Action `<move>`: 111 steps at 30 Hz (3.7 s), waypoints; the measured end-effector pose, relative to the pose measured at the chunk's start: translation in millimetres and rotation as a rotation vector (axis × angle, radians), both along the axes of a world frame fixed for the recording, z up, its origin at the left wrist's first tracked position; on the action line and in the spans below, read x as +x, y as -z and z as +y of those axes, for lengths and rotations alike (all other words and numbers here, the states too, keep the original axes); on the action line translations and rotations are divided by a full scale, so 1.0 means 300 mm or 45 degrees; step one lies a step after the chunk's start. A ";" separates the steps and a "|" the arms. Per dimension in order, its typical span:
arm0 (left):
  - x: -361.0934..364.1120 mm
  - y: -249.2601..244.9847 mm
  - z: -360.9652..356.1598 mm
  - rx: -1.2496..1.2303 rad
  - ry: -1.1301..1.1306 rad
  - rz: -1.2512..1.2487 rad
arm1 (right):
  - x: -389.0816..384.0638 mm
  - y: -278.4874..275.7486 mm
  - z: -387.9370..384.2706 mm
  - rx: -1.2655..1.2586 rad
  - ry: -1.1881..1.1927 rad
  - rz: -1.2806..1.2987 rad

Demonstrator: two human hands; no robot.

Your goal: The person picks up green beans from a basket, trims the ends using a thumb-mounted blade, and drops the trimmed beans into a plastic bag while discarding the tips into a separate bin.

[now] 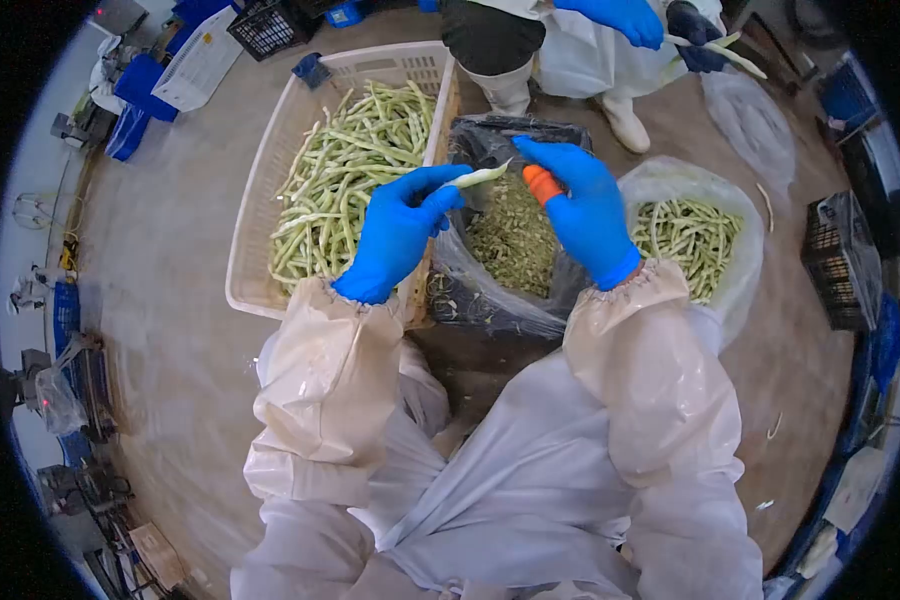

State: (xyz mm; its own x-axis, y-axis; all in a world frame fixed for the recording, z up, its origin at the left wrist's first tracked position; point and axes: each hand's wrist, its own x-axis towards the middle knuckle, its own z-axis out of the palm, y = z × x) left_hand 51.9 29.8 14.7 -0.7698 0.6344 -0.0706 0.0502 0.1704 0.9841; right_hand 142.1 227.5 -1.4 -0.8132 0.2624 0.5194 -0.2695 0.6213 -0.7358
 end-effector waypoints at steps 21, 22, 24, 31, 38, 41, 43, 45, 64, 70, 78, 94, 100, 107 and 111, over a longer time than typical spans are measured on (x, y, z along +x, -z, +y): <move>0.046 0.050 0.045 -0.122 0.072 0.155 | 0.010 0.027 -0.027 -0.667 -0.134 -0.248; 0.044 0.043 0.032 -0.090 0.060 0.106 | 0.013 0.012 -0.024 -0.738 -0.175 -0.257; 0.023 0.031 0.027 0.077 -0.097 -0.119 | -0.008 0.054 -0.023 -0.622 -0.132 -0.239; -0.072 0.004 -0.050 0.655 -0.340 -0.447 | 0.013 0.088 0.020 0.549 0.285 -0.068; -0.071 0.000 -0.059 0.637 -0.305 -0.423 | 0.006 0.069 -0.023 -0.262 -0.327 -0.431; -0.071 -0.004 -0.057 0.645 -0.358 -0.417 | 0.015 0.069 -0.052 -0.228 -0.362 -0.531; -0.076 0.009 -0.055 0.666 -0.365 -0.406 | 0.023 0.059 -0.063 -0.119 -0.339 -0.539; -0.106 0.041 -0.072 0.703 -0.310 -0.397 | 0.019 0.068 -0.078 -0.068 -0.351 -0.444; 0.065 0.091 0.044 -0.317 0.024 0.652 | 0.049 0.046 -0.098 0.292 -0.038 -0.200; 0.056 -0.004 0.038 0.046 -0.303 0.113 | 0.017 -0.018 -0.085 -0.947 -0.222 -0.204; -0.163 -0.074 -0.169 0.232 -0.799 0.533 | 0.025 0.054 -0.098 0.623 0.322 -0.272; -0.121 0.014 -0.051 0.013 -0.466 0.380 | 0.477 0.365 0.449 -0.306 0.823 -0.253; -0.100 0.049 -0.020 -0.122 -0.404 0.389 | 0.928 0.847 0.552 0.037 1.026 -1.086; -0.079 0.082 0.044 -0.242 -0.334 0.408 | 0.874 1.013 0.637 0.778 0.917 -1.361; -0.066 0.084 0.084 -0.321 -0.313 0.427 | 0.823 1.141 0.703 0.750 1.021 -1.317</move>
State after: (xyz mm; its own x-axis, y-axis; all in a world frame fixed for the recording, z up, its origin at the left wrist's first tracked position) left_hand 32.0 55.1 -10.4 -0.9011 0.4263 0.0789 0.2862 0.4483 0.8468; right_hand 388.9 438.3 -343.9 -0.6242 0.7812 -0.0111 0.7806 0.6242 0.0321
